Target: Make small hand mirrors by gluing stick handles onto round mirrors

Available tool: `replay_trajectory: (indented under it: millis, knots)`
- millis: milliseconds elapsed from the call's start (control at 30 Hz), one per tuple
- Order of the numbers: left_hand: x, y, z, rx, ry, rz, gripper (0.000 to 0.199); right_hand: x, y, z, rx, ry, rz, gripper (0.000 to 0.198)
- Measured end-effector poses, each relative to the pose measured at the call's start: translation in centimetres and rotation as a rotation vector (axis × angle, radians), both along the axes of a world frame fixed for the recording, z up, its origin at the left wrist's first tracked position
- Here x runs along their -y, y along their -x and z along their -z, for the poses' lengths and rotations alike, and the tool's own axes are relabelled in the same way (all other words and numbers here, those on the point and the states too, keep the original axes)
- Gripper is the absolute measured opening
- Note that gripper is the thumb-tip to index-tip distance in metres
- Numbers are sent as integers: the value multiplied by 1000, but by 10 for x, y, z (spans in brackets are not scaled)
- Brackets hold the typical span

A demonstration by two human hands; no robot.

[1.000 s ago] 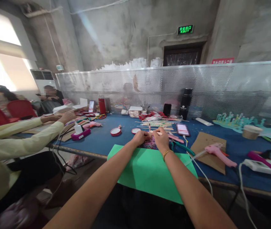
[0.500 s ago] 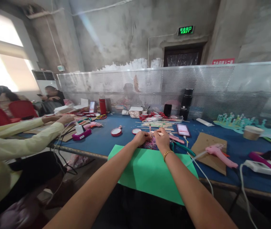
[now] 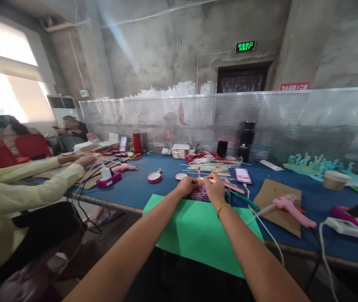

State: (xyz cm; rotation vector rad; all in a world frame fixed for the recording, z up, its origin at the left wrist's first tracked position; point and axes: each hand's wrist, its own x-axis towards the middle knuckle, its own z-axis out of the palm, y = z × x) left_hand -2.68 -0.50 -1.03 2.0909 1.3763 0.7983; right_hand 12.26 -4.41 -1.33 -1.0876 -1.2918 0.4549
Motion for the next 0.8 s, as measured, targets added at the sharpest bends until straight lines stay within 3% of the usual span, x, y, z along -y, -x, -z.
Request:
replay_trajectory:
  millis: [233,533,800]
  knots:
    - [-2,0,1,-6,3,-15,32,-2,-3,1,14,25,91,14]
    - [-4,1,2,-21,-34,21,37,0,-1,-1,9,16,15,14]
    - [-4,0,2,-5,-22,18,40,-5,-5,2,-4,25,85,12]
